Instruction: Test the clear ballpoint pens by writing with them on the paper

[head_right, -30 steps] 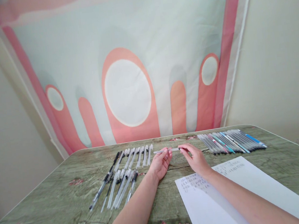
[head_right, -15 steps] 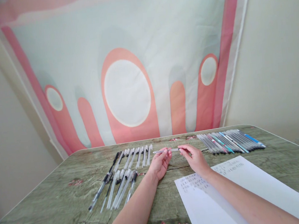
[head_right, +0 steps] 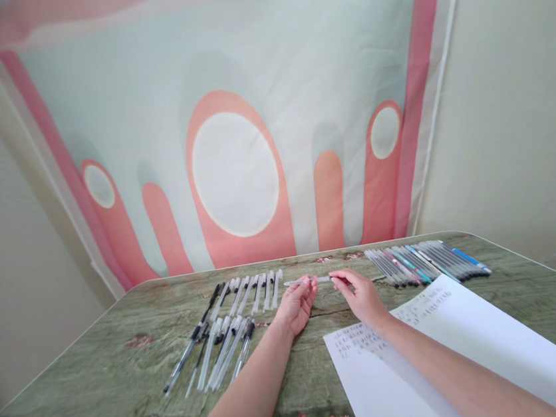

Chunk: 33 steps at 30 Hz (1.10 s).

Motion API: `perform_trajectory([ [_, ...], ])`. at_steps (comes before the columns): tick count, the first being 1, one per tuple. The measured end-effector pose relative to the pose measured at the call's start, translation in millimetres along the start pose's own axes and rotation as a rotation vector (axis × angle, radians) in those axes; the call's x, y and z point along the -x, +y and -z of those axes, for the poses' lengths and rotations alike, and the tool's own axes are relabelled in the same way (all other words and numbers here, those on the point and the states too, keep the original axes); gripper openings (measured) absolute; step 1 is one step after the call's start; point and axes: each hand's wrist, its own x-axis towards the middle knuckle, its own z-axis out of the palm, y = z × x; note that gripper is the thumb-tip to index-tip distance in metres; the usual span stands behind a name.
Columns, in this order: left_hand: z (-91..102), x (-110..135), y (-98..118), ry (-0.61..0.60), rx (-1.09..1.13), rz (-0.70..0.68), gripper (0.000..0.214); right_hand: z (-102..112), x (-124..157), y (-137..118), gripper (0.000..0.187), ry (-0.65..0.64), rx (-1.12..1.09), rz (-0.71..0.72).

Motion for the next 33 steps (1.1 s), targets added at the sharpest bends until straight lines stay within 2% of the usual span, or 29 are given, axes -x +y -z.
perform_trajectory([
  [4,0.6,-0.7,-0.4,0.009,0.008,0.005,0.010,1.7,-0.4,-7.1,0.021,0.003,0.077,0.122],
  [6,0.7,-0.8,-0.6,0.006,0.004,0.003,0.010,2.0,-0.5,-8.5,0.022,0.008,0.095,0.131],
  [12,1.3,-0.9,-1.2,0.012,-0.011,-0.007,0.008,1.1,0.3,-4.8,0.026,0.006,0.049,0.002],
  [21,1.8,-0.8,-2.5,-0.016,-0.047,-0.032,0.012,2.9,0.0,-3.6,0.025,-0.028,0.097,0.010],
  [26,0.6,0.8,-2.6,-0.019,-0.091,-0.044,0.014,3.9,-0.2,1.0,0.029,-0.070,0.143,-0.045],
  [33,-1.0,2.3,-3.0,-0.051,-0.138,-0.023,0.016,2.6,1.6,8.6,0.044,-0.130,0.055,-0.229],
])
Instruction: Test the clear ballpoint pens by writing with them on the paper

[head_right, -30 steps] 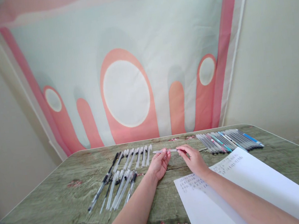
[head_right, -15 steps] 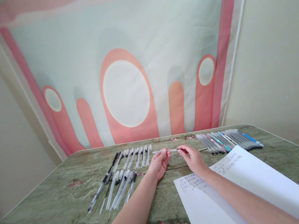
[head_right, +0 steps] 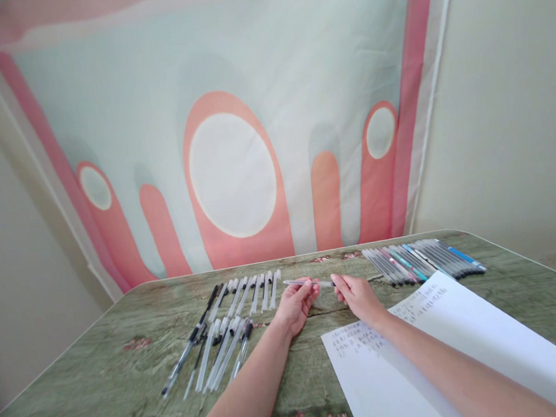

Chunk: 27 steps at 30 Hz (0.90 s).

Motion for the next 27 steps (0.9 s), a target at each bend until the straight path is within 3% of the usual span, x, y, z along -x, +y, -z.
perform_trajectory([
  [6,-0.7,-1.9,-0.4,0.061,0.048,-0.027,0.012,-3.0,-0.2,-3.7,0.036,0.055,-0.083,0.045],
  [11,0.8,-3.0,0.1,0.047,0.050,-0.028,0.012,-3.5,0.9,-7.8,0.029,0.046,0.008,0.121],
  [19,-2.1,-0.3,2.3,0.037,0.035,0.005,0.016,-2.3,-0.4,-5.4,0.038,0.006,-0.067,0.034],
  [24,-0.5,-2.0,1.9,0.044,0.046,-0.022,0.015,-2.7,0.3,-8.6,0.026,0.042,-0.020,0.122],
  [27,0.4,-1.9,2.5,0.026,0.040,-0.023,0.015,-2.1,0.4,-8.8,0.028,0.016,0.039,0.148],
])
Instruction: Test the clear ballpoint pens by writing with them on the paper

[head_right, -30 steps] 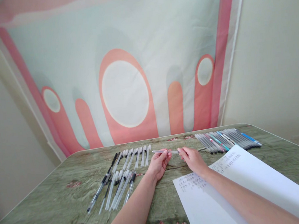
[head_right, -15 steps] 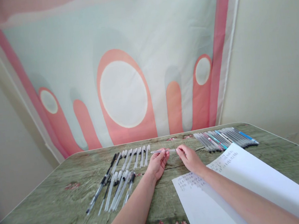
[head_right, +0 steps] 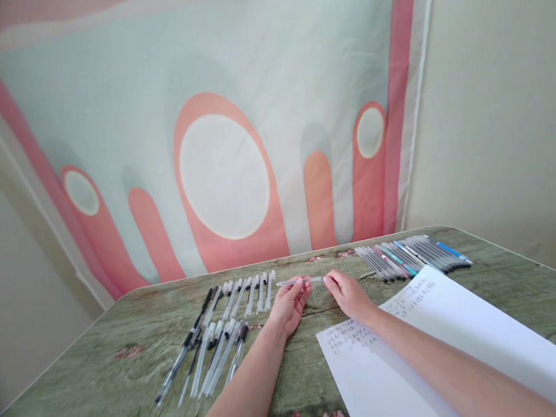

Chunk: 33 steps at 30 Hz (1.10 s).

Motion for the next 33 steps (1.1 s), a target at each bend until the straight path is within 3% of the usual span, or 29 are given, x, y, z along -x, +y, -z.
perform_trajectory([
  [3,-0.4,1.0,1.0,-0.012,-0.003,0.007,0.016,0.0,0.2,0.7,0.033,-0.025,0.017,0.005],
  [8,-1.9,2.4,1.4,-0.006,-0.012,0.000,0.015,-0.7,0.4,-0.6,0.025,0.022,-0.008,-0.032],
  [12,-1.7,2.5,0.8,-0.027,-0.030,0.006,0.016,0.9,0.0,-0.4,0.032,0.001,0.001,-0.016],
  [16,-0.6,1.9,-0.7,-0.039,-0.037,0.008,0.016,-0.5,0.2,4.6,0.041,-0.040,-0.096,-0.108],
  [19,0.2,0.9,-1.6,-0.019,-0.021,-0.003,0.016,-2.7,0.5,6.5,0.037,-0.029,-0.179,-0.157],
  [28,2.6,-1.2,-2.1,-0.032,-0.027,-0.007,0.017,1.5,-0.2,-0.6,0.025,0.018,0.069,0.033],
  [33,4.0,-1.1,-3.2,-0.079,-0.053,-0.005,0.020,-2.0,-0.2,7.6,0.035,-0.041,-0.017,-0.065],
])
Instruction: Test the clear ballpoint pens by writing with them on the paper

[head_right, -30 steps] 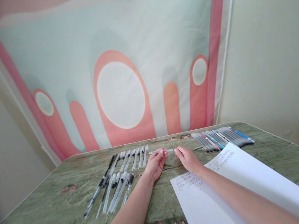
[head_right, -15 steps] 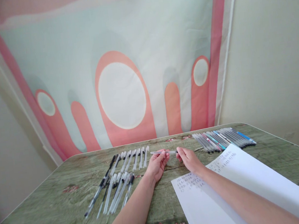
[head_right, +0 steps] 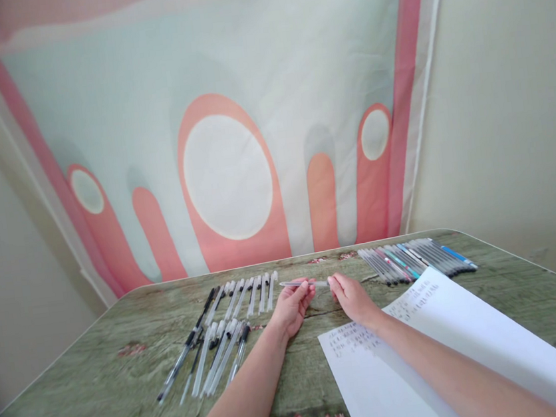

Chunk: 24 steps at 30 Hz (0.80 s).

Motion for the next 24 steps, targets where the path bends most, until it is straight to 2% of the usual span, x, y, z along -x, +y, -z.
perform_trajectory([
  [4,-1.4,0.1,-0.4,0.011,0.013,-0.013,0.021,-2.0,0.3,3.2,0.037,-0.048,-0.167,-0.106],
  [9,-2.5,-0.5,0.9,0.054,0.044,-0.025,0.020,-0.3,0.7,-1.6,0.025,-0.007,-0.109,-0.022],
  [12,-1.0,-0.7,1.5,0.036,0.023,-0.016,0.020,0.9,1.0,-2.1,0.025,-0.017,-0.084,0.000],
  [18,-0.4,0.0,0.1,0.014,0.011,-0.006,0.021,-0.3,0.0,4.2,0.039,-0.135,-0.220,-0.085],
  [21,-2.5,0.3,-0.5,0.039,0.037,-0.022,0.021,-1.1,-1.1,4.3,0.037,-0.124,-0.275,-0.126],
  [24,-3.6,0.2,-0.2,0.060,0.038,-0.026,0.021,-0.4,-1.3,1.9,0.032,-0.110,-0.244,-0.098],
])
